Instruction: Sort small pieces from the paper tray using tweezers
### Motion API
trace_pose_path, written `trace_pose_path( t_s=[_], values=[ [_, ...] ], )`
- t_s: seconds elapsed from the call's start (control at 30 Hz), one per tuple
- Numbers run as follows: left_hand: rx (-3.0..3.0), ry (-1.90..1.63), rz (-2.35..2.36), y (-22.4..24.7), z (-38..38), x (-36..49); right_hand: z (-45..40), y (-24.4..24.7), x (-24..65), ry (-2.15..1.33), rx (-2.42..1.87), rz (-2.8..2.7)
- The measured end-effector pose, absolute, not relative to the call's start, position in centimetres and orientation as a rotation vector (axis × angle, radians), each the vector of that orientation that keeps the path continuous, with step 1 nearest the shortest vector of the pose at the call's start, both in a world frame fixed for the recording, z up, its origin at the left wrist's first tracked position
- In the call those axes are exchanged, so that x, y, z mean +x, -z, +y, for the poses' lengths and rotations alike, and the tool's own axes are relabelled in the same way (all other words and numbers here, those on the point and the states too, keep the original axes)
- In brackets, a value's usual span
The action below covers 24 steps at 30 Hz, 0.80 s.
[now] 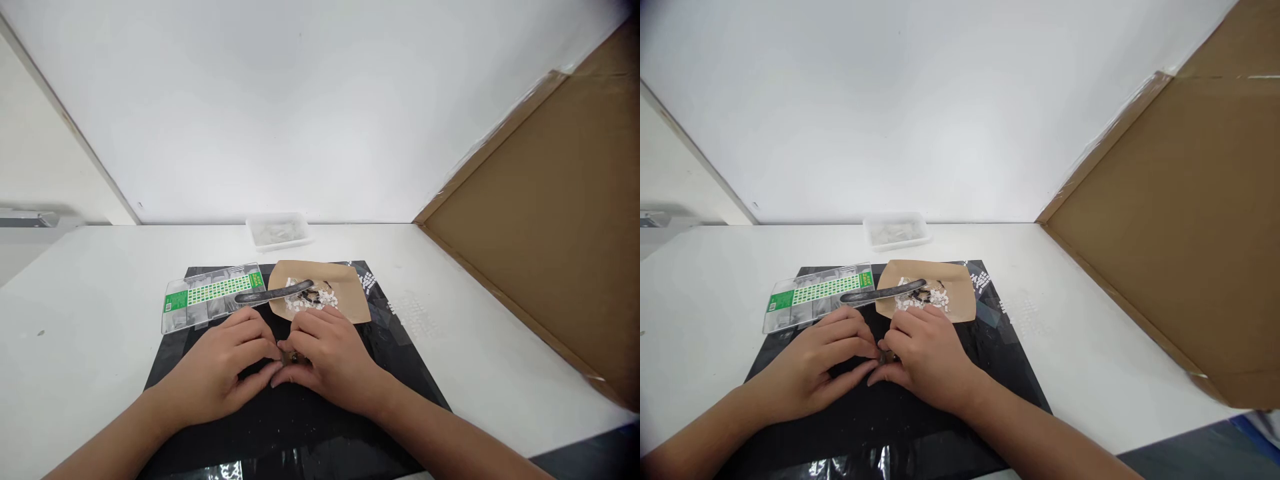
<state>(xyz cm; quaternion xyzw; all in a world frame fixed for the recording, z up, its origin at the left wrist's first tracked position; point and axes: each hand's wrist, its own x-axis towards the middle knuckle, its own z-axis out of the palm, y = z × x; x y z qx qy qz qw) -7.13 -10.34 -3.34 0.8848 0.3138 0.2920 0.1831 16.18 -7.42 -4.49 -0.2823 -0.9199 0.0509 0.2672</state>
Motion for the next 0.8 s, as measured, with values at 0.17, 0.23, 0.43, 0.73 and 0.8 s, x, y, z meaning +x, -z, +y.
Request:
trace_pose_path(
  t_s=[0.17,0.23,0.43,0.73,0.8],
  values=[
    [2.511,-0.835,0.891,3.7,-10.5,-6.9,-7.4,4.5,16.3,-0.14,-0.773,-2.484],
    [2.534,-0.862,0.902,3.7,-10.5,-6.9,-7.4,4.4,16.3,-0.132,-0.774,-2.499],
    [2.68,-0.821,0.891,3.6,-10.7,-7.0,-7.7,3.7,16.6,-0.105,-0.765,-2.523],
    [3.0,-0.888,0.894,3.7,-11.0,-6.0,-7.1,2.4,17.7,-0.12,-0.783,-2.224],
    [3.066,-0.91,0.891,4.0,-11.1,-5.7,-7.0,2.2,17.9,-0.13,-0.774,-2.167]
  ],
)
